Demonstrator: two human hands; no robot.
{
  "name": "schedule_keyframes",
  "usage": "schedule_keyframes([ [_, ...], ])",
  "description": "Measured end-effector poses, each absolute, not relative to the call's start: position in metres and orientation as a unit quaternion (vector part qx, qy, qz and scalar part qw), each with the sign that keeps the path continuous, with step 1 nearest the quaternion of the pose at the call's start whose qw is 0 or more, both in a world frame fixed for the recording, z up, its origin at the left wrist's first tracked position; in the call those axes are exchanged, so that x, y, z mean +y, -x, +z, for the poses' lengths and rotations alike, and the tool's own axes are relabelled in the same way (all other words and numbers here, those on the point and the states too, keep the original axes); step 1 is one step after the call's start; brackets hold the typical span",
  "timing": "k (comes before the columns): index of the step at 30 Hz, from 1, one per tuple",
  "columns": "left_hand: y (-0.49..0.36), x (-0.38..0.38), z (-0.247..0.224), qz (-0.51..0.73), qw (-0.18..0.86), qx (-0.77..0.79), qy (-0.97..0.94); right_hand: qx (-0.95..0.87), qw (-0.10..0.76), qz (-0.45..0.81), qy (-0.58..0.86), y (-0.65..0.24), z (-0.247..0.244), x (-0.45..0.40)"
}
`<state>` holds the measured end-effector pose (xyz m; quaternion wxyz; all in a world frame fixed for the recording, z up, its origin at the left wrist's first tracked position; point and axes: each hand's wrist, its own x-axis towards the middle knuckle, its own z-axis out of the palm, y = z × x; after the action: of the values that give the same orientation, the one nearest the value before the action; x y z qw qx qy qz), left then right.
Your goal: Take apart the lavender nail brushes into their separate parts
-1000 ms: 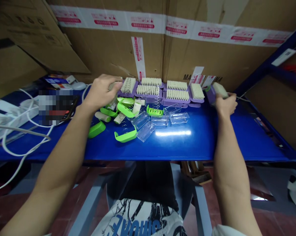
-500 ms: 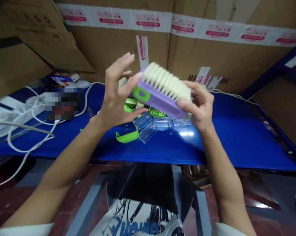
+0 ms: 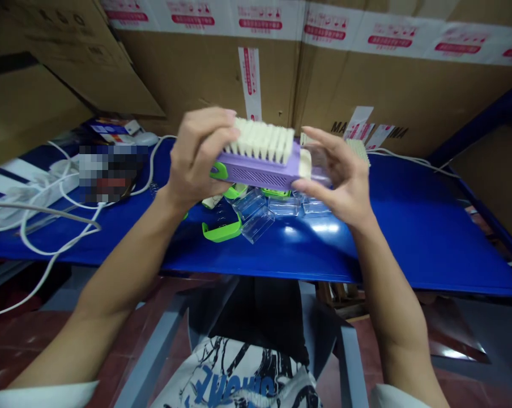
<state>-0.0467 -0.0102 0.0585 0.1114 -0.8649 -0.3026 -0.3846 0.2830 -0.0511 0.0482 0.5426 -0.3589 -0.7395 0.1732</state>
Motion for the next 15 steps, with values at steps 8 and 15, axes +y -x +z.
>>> schedule_keyframes([
  [8,0.062,-0.007,0.061,-0.501,0.213,-0.325,0.773,-0.69,0.551,0.11,0.457,-0.342,0.052,-0.028],
  [15,0.05,-0.001,0.05,-0.439,0.153,-0.342,0.817,-0.828,0.352,0.153,0.408,-0.326,0.038,-0.029],
])
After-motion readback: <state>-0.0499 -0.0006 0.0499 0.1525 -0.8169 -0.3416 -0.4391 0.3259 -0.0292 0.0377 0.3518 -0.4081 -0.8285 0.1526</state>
